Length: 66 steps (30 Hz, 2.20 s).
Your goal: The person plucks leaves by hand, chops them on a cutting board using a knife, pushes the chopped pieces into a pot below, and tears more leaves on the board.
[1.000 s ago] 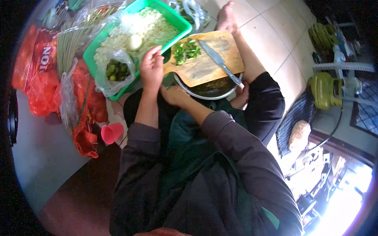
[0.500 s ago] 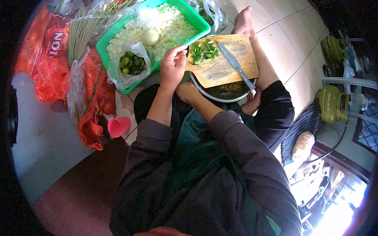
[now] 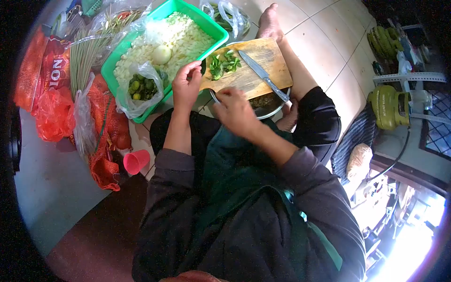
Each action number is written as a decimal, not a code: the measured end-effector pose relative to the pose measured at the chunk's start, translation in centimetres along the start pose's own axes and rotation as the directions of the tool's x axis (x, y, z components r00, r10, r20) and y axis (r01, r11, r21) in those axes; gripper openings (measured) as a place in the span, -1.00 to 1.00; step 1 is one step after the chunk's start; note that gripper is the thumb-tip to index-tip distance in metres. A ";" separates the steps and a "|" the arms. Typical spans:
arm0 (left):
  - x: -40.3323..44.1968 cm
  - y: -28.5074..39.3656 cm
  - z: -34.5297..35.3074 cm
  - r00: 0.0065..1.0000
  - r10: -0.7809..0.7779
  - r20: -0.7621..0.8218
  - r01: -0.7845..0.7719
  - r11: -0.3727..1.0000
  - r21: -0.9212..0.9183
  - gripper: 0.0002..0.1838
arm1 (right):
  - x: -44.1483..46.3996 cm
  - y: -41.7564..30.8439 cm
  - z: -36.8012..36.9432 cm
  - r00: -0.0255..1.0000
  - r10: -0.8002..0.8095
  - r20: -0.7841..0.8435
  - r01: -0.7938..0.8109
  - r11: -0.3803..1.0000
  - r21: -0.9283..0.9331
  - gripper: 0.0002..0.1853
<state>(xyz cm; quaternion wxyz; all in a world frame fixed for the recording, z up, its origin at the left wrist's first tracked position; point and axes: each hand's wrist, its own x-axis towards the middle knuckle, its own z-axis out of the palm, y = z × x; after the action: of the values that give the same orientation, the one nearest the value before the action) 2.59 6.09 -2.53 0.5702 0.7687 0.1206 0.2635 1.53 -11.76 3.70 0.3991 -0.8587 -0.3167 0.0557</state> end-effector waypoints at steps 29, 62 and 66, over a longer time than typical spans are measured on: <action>-0.6 2.4 0.9 0.951 0.277 0.138 -0.308 0.813 0.493 -0.88 | 4.3 5.2 0.4 0.954 0.281 -0.107 -0.250 0.938 0.239 -0.65; 0.1 -0.5 0.9 0.925 -0.373 0.075 0.372 0.845 -0.383 -0.83 | 5.1 6.1 2.9 0.994 -0.103 -0.032 0.090 0.959 -0.268 -0.78; 0.2 -0.5 0.8 0.904 -0.415 0.100 0.423 0.845 -0.327 -0.80 | 5.0 6.5 2.0 0.990 -0.112 -0.087 0.093 0.975 -0.199 -0.82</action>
<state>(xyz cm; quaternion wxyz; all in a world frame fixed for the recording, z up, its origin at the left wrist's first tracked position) 3.28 5.65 -3.09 0.7398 0.6163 0.2307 0.1398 8.03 -10.62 -1.55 0.3305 -0.8777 -0.3447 -0.0385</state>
